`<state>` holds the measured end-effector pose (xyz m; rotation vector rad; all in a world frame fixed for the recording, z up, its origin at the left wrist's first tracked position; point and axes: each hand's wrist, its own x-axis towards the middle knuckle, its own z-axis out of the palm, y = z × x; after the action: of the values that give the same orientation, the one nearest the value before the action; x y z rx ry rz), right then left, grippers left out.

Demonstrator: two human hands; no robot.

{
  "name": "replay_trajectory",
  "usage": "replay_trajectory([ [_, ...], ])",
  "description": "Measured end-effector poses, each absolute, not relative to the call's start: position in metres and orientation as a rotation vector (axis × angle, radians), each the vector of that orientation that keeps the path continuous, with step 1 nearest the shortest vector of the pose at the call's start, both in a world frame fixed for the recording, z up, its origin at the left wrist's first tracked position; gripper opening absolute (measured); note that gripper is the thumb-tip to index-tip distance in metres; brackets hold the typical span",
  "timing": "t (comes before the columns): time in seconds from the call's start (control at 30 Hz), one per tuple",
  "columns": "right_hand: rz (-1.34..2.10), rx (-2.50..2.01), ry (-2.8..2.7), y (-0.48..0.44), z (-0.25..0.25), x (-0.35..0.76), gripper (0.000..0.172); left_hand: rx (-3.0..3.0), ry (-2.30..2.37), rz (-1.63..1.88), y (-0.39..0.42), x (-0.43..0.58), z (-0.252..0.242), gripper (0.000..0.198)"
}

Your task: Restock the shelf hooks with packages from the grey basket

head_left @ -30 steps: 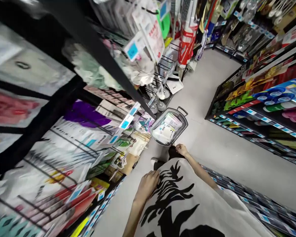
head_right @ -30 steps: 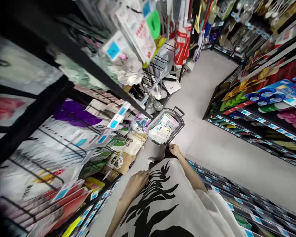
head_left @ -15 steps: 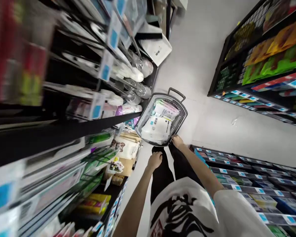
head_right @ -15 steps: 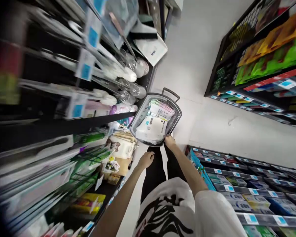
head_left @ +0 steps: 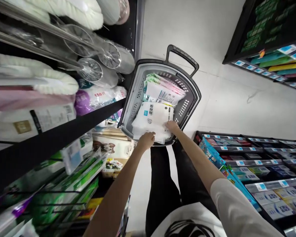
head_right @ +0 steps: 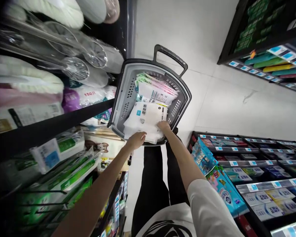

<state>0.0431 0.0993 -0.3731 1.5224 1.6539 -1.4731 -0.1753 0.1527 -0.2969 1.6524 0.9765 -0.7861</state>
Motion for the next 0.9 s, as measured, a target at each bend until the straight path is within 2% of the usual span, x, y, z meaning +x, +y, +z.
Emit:
replay_trajectory([
  [0.27,-1.522,1.620,1.571,0.121,-0.371,0.073,0.026,1.512,1.037,-0.703,0.167,-0.193,-0.296,0.033],
  [0.4,-1.584,1.683,1.538,0.129,-0.368,0.082,0.020,1.383,1.122,-0.582,0.172,-0.183,-0.299,0.027],
  [0.6,-1.790,1.734,1.506,0.136,-0.365,0.095,0.022,1.010,1.329,-0.433,0.170,-0.163,-0.317,0.015],
  [0.8,-1.829,1.873,1.536,0.144,-0.350,0.103,0.015,0.523,1.455,-0.257,0.156,-0.145,-0.323,0.028],
  [0.9,-1.955,1.957,1.549,0.141,-0.341,0.108,0.011,0.283,1.435,-0.144,0.152,-0.131,-0.322,0.034],
])
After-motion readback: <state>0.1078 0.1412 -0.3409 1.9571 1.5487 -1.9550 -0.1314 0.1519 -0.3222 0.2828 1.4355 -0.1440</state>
